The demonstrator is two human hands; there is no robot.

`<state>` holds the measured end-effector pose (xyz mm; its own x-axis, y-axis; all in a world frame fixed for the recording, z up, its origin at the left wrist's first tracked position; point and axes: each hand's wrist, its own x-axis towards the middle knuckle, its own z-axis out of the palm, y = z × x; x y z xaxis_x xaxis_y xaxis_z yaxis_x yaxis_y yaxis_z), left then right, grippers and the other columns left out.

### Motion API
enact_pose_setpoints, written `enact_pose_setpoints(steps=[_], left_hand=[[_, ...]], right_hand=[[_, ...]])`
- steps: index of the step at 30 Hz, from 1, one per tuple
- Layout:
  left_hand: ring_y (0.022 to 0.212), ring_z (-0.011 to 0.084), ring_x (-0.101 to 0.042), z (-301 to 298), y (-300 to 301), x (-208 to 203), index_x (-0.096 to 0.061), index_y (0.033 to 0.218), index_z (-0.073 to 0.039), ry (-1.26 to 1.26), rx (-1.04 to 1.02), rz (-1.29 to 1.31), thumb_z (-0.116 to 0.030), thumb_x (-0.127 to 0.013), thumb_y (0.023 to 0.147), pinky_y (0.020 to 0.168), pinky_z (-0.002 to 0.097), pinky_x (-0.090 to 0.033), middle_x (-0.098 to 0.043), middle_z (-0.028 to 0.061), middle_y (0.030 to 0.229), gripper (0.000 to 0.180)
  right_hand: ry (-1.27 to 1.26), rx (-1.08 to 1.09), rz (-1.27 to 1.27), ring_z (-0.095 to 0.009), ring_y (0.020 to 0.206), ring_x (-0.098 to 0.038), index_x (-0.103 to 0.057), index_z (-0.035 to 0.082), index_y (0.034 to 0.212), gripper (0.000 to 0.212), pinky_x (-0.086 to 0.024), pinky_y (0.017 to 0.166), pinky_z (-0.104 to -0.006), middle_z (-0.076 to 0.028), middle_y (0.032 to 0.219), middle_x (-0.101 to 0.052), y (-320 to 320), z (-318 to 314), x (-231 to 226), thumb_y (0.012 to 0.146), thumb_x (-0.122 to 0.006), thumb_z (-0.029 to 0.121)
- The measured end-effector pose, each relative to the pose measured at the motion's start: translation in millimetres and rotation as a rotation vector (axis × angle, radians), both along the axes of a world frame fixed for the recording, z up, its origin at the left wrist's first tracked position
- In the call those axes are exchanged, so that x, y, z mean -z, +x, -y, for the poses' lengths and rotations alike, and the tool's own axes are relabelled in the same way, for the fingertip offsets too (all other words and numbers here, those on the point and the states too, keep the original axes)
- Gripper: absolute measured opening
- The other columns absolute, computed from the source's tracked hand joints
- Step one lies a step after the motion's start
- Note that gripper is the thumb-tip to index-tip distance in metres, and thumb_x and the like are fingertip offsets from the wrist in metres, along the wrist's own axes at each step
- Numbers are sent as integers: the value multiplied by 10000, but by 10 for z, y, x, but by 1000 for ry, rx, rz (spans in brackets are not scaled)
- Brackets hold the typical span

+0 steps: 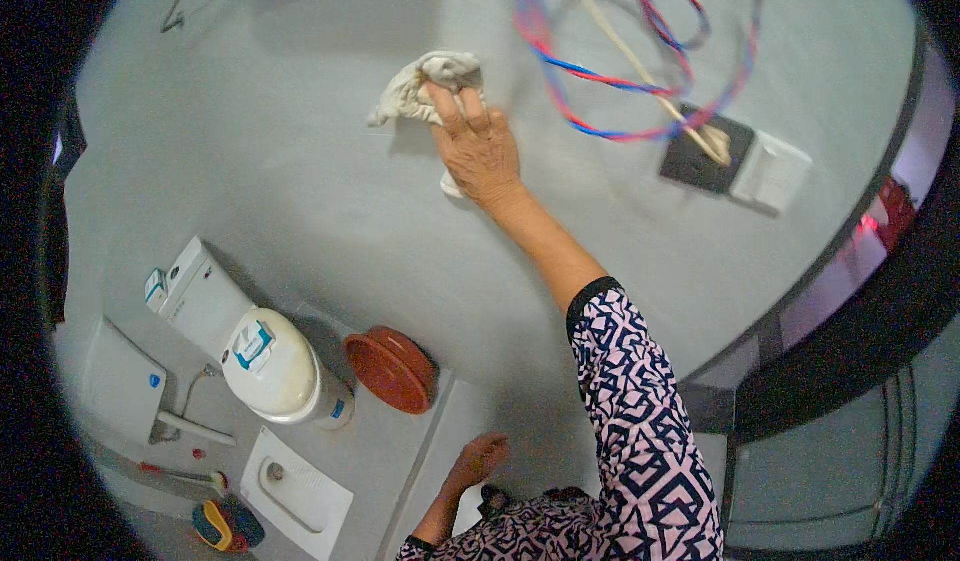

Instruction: The person wipes a wall switch and surrounding wall with a cloth, then moves a basin and fills it with water. They wipe the toilet tank and lid, then clean the sink basin and faucet area, rinsing the cloth under running water.

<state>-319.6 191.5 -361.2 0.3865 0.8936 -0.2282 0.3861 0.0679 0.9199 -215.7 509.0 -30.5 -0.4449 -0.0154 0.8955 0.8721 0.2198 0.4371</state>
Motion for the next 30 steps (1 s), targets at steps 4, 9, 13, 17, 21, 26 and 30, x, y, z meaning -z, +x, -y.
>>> enact_pose_setpoints(steps=[4, 9, 13, 17, 21, 26, 30], left_hand=[[910, 242, -617, 76, 434, -136, -558, 1171, -41, 39, 8, -40, -237, -601, 874, 778, 348, -491, -624, 139, 1058, 358], [898, 240, -617, -262, 989, 65, -571, 1161, -43, 39, -18, -55, -221, -610, 867, 780, 342, -492, -626, 146, 1049, 347], [887, 260, -623, -457, 1344, 330, -587, 1142, -36, -30, -9, -94, -222, -623, 847, 777, 347, -493, -632, 164, 1029, 350], [878, 253, -624, -1130, 1285, 851, -593, 1141, -40, -79, 27, -102, -235, -614, 854, 771, 340, -494, -634, 163, 1023, 348], [901, 253, -616, -1417, 1194, 1096, -588, 1148, -38, -156, 38, -122, -243, -598, 869, 785, 336, -489, -621, 160, 1050, 346], [928, 238, -606, -1828, 1288, 1297, -580, 1155, -17, -194, 74, -178, -243, -596, 878, 798, 329, -485, -608, 156, 1081, 358], [909, 205, -603, -2019, 1294, 1785, -568, 1177, -18, -131, -11, -162, -280, -609, 869, 781, 311, -484, -620, 115, 1073, 406]], right_hand=[[-23, 35, -13, -202, 1125, -395, -600, 153, 752, 56, -312, 762, -315, 26, 1330, -426, 766, 294, 308, 697, -603, 144], [-63, 16, -77, -207, 1159, -387, -577, 172, 712, 47, -288, 803, -332, 31, 1340, -424, 1741, 151, 1030, 692, -616, 191], [-180, 44, -103, -210, 1178, -384, -535, 178, 666, 94, -268, 816, -349, 35, 1344, -425, 2404, -39, 1981, 690, -618, 216], [-299, 174, -140, -215, 1191, -382, -522, 180, 659, 101, -254, 828, -367, 13, 1342, -429, 2680, -645, 3021, 693, -613, 208], [-398, 222, -127, -229, 1174, -398, -530, 162, 694, 85, -257, 834, -372, -45, 1330, -438, 2811, -901, 3533, 694, -611, 188], [-425, 107, -327, -327, 1168, -389, -568, 5, 739, 99, -345, 914, -440, -157, 1298, -440, 3305, -1014, 4067, 741, -630, 81], [-715, -134, -659, -335, 1193, -359, -638, 1, 873, 121, -300, 998, -445, -159, 1291, -445, 3125, -868, 4253, 779, -596, 65]])
